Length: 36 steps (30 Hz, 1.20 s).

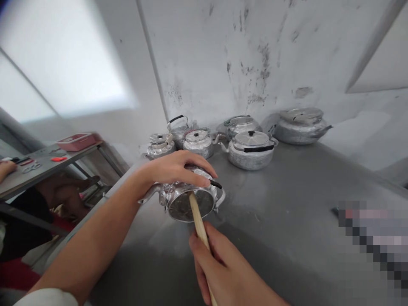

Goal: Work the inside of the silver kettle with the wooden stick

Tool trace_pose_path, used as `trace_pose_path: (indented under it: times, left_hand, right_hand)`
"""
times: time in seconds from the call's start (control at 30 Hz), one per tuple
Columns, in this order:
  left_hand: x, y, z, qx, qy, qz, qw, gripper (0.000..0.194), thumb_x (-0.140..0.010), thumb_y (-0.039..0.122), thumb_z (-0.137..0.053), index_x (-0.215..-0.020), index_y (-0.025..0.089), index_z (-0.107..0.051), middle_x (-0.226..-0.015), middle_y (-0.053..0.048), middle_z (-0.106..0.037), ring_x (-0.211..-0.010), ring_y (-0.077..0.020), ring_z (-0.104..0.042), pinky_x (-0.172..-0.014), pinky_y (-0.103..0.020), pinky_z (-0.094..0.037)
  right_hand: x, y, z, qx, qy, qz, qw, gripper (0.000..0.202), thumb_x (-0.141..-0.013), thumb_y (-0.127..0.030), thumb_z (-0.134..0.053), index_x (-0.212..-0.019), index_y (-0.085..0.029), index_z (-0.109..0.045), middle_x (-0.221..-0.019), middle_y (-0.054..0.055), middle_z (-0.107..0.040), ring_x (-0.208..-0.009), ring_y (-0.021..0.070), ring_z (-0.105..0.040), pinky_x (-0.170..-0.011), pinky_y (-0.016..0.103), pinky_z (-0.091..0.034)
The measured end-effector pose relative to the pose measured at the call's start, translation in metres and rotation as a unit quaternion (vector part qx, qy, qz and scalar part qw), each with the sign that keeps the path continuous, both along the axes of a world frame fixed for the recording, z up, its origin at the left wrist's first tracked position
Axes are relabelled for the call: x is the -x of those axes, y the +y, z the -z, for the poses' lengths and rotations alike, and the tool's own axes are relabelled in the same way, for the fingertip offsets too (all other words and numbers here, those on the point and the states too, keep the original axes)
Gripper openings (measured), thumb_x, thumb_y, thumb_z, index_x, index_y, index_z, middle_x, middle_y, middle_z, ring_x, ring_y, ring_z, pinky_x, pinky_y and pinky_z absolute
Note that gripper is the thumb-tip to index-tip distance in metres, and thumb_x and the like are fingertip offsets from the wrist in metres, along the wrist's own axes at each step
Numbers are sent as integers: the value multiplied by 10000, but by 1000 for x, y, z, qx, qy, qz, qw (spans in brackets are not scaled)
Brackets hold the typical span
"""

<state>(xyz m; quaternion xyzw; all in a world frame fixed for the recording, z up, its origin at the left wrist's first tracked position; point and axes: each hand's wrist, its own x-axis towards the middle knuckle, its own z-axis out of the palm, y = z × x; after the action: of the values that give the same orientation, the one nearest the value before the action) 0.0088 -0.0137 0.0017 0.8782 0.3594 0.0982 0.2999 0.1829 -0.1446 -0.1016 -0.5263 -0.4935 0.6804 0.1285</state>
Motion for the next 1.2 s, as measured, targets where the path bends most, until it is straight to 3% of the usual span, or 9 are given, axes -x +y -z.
trace_pose_path:
  times: [0.1, 0.23, 0.67, 0.83, 1.2]
  left_hand:
    - [0, 1, 0, 6, 1, 4, 1000, 393, -869, 524, -685, -1117, 239, -796, -1112, -36, -756, -1046, -247, -665, -909, -299, -496]
    - [0, 0, -1, 6, -1, 7, 1000, 386, -871, 512, -686, -1120, 238, -794, -1133, -35, -752, -1055, -247, -664, -914, -298, -498]
    - [0, -1, -1, 15, 2, 0, 1000, 399, -882, 512, -680, -1162, 248, -786, -1189, -20, -746, -1053, -237, -665, -857, -289, -490]
    - [0, -1, -1, 14, 0, 0, 1000, 391, -877, 495, -690, -1160, 244, -786, -1185, -16, -748, -1084, -238, -658, -921, -296, -482]
    - [0, 0, -2, 15, -1, 3, 1000, 385, -882, 503, -684, -1146, 242, -787, -1200, -22, -744, -1076, -240, -660, -900, -292, -485]
  right_hand:
    - [0, 1, 0, 20, -38, -14, 999, 394, -1077, -443, -286, -809, -232, -484, -516, -104, -455, -285, 38, -386, -340, 160, -321]
    - [1, 2, 1, -3, -12, 1, 1000, 405, -1074, -480, -293, -809, -234, -474, -526, -109, -446, -288, 29, -360, -339, 152, -329]
    - [2, 5, -4, 43, -48, -13, 998, 409, -1082, -454, -289, -796, -229, -476, -508, -107, -452, -269, 37, -369, -317, 162, -346]
    - [3, 2, -4, 18, -35, 0, 999, 417, -1080, -470, -282, -786, -232, -458, -508, -110, -437, -276, 32, -357, -327, 155, -338]
    - [1, 3, -5, 23, -38, -3, 999, 396, -1064, -480, -328, -792, -235, -479, -521, -101, -468, -285, 43, -372, -336, 164, -329]
